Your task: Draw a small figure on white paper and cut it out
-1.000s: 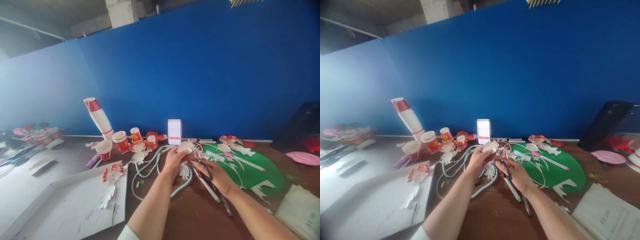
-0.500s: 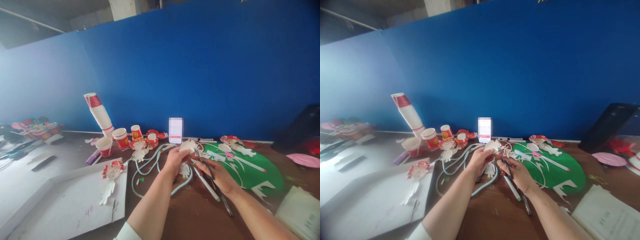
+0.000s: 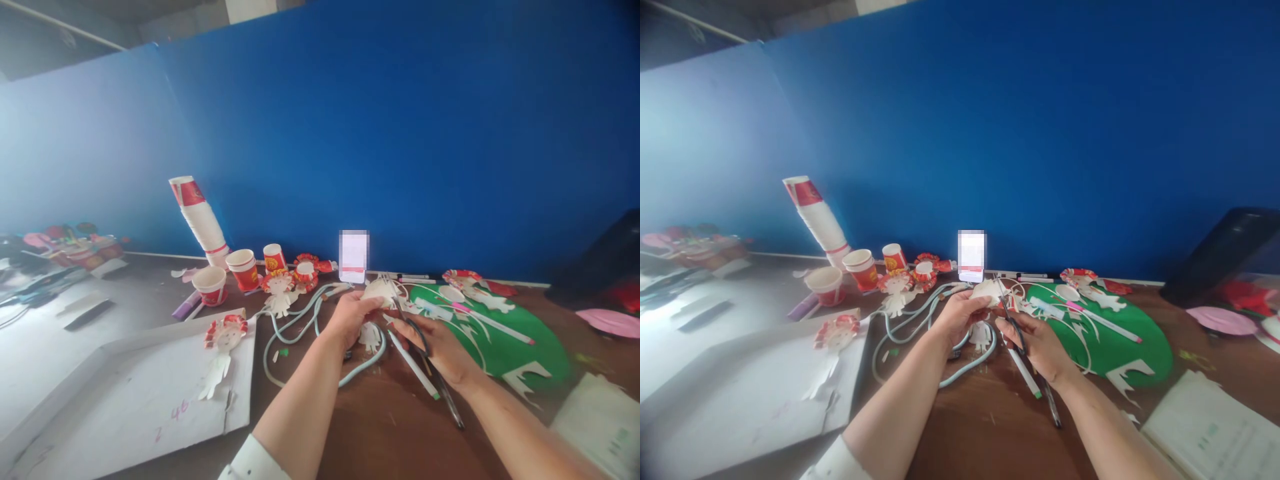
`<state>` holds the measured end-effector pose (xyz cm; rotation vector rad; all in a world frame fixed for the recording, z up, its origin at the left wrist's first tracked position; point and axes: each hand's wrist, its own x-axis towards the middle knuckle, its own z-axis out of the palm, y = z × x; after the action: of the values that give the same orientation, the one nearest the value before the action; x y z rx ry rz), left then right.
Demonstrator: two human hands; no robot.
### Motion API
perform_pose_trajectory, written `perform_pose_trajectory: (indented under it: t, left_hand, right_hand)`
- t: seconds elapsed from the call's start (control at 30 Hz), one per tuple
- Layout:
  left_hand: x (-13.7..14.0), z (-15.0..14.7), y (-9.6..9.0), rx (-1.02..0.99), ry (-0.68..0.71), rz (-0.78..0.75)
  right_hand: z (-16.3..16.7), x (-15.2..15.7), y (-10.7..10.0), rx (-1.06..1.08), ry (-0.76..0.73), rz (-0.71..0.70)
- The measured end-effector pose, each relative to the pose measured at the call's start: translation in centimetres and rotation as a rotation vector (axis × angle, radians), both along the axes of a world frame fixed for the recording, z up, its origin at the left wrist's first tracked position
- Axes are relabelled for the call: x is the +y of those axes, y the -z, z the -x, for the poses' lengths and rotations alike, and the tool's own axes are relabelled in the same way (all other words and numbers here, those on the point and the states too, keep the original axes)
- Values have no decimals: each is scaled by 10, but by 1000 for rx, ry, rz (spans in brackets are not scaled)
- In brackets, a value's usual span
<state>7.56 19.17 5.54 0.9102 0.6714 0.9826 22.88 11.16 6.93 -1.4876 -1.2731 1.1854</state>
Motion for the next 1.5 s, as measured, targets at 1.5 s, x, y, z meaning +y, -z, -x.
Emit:
perform_pose_trajectory:
  t: [1.5]
  left_hand:
    - [7, 3, 5, -1, 12, 38]
  right_hand:
    - [-4, 1, 3, -72, -60, 10]
